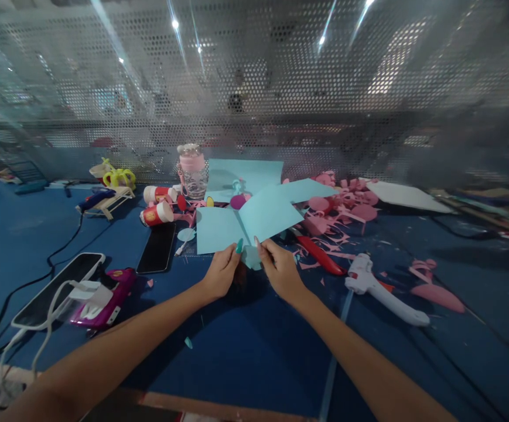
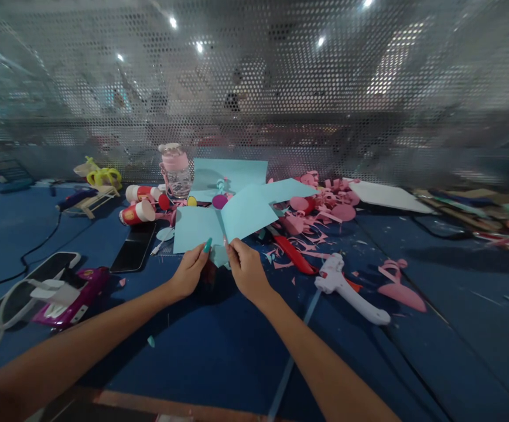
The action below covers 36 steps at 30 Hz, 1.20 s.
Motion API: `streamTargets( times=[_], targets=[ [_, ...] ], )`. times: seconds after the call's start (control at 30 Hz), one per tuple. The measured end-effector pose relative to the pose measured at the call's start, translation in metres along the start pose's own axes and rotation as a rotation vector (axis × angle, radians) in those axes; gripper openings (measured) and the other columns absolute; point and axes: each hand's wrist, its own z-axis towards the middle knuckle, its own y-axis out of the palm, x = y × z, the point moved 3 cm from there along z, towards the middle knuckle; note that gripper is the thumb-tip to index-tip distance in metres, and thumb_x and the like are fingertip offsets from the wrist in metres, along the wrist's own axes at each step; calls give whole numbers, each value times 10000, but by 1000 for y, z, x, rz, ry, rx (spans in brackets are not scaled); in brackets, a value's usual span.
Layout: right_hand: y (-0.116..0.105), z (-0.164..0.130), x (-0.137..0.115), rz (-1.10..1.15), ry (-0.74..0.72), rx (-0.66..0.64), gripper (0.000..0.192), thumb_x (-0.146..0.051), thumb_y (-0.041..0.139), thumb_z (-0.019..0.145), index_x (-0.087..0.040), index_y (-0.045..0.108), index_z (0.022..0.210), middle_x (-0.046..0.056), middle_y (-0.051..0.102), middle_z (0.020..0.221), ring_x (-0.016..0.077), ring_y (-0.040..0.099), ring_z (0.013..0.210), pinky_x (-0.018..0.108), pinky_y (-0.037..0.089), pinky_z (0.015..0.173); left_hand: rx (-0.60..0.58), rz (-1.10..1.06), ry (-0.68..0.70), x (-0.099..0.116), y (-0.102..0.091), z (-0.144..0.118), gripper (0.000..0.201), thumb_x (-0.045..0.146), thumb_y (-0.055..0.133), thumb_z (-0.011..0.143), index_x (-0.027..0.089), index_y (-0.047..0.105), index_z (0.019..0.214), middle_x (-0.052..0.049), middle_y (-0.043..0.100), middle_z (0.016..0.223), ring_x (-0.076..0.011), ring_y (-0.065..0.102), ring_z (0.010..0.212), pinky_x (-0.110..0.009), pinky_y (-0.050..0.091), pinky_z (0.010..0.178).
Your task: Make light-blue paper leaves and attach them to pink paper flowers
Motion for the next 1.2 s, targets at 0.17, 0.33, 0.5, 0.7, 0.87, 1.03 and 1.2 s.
streamTargets(
  times=[0.17,0.33,0.5,0.7,0.87,1.03,1.2],
  targets=[
    [-3,1,3,-21,35,55,325,-366,347,885,-213,341,599,-47,349,487,105,370,462,244,290,499,-91,-197,29,2,1,0,354,508,394,817,164,468,781,12,574,593,-105,535,467,-220,417,444],
    [-7,4,10,-20,58,48,359,-423,348,876,-218,318,583,-54,322,456,106,342,447,243,289,481,-174,-264,45,3,-3,4,401,537,411,797,151,509,850,-26,604,707,-139,583,624,-241,454,532],
    [-9,5,11,-41,34,29,348,-416,356,878,-214,328,597,-56,319,481,102,343,451,245,287,497,-278,-290,63,4,-3,7,366,483,496,776,140,558,887,-41,612,724,-149,588,675,-251,460,600],
    [-9,6,11,-49,-36,-73,326,-398,336,888,-209,359,624,-45,340,531,105,366,487,243,284,517,-262,-308,0,2,-5,11,375,473,596,699,127,618,842,-50,623,764,-147,571,694,-248,469,616],
    [-7,6,13,-93,-44,-102,340,-421,307,893,-210,367,633,-37,366,545,113,382,507,245,275,517,-156,-364,-110,-6,-4,16,396,468,676,607,118,629,787,-30,638,707,-137,581,638,-267,496,609],
    [-7,3,17,-46,32,-53,368,-420,248,906,-216,335,613,-29,395,516,121,410,492,249,290,509,-10,-418,-174,-9,-7,19,387,437,741,516,111,606,673,-15,636,597,-131,595,555,-282,504,614],
    [-7,3,18,-69,54,-31,380,-426,258,904,-217,321,593,-30,386,499,123,406,480,255,285,513,10,-453,-196,-6,-6,16,353,389,752,518,103,609,666,-17,643,579,-121,599,535,-262,502,591]
  ],
)
